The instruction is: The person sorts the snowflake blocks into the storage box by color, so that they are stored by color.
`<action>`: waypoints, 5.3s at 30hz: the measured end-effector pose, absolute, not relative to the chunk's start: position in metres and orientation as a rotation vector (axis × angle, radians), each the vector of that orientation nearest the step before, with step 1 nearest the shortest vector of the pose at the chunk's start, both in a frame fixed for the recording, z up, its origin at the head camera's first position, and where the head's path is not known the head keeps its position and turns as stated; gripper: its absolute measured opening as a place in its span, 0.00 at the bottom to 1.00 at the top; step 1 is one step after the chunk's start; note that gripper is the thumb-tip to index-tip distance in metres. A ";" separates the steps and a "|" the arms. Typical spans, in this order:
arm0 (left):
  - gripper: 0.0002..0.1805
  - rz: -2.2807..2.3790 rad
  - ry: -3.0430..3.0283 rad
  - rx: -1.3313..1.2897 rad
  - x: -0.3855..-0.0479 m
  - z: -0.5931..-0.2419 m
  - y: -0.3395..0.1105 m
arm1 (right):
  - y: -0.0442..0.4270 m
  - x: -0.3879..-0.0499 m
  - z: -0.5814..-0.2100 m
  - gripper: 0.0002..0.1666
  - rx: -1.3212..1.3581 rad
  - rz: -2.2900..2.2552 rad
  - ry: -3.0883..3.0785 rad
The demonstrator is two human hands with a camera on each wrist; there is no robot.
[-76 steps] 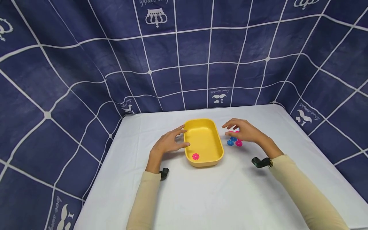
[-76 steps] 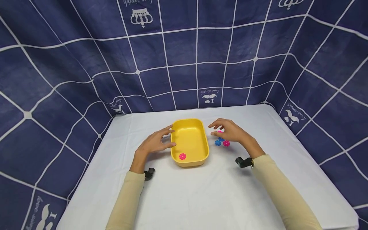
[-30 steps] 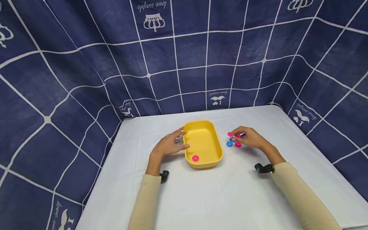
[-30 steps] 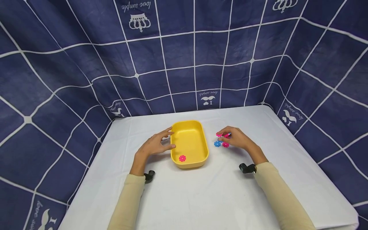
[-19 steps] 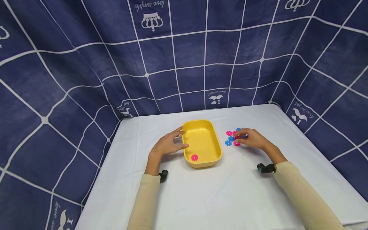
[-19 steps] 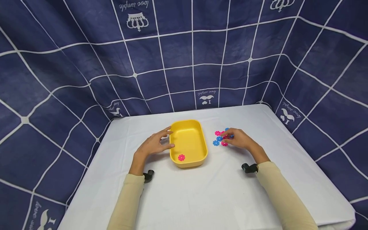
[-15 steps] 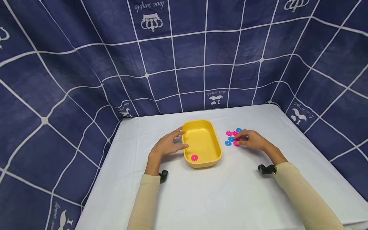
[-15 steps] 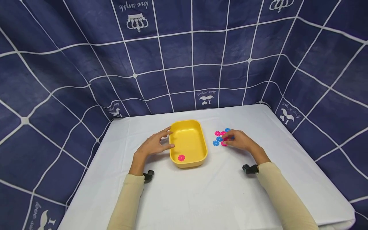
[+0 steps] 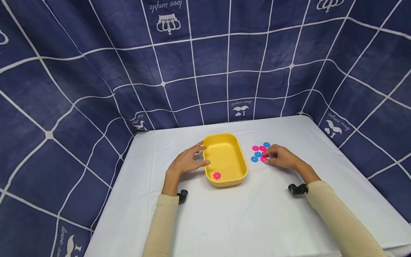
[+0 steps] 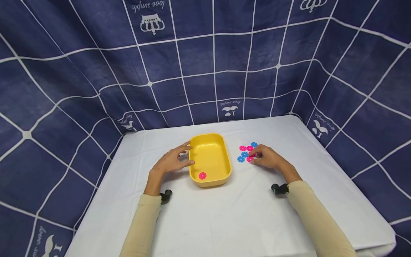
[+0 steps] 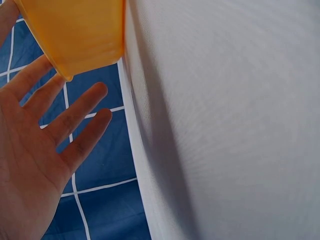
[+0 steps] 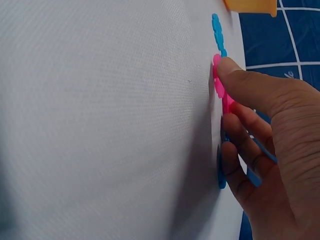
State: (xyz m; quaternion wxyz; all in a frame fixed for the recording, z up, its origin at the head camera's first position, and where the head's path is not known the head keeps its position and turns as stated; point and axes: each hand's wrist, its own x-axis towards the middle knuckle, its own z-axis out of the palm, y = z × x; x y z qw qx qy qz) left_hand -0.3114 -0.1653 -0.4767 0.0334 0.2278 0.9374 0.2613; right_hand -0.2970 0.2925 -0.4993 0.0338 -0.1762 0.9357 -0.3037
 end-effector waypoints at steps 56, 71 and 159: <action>0.45 0.847 2.872 0.692 -0.309 -0.475 -0.162 | 0.284 -0.291 -0.487 0.18 -0.544 -0.775 2.915; 0.44 0.845 2.880 0.697 -0.310 -0.476 -0.164 | 0.275 -0.288 -0.466 0.19 -0.584 -0.832 2.941; 0.46 0.814 2.895 0.699 -0.309 -0.477 -0.163 | 0.167 -0.298 -0.410 0.19 -0.952 -0.993 2.864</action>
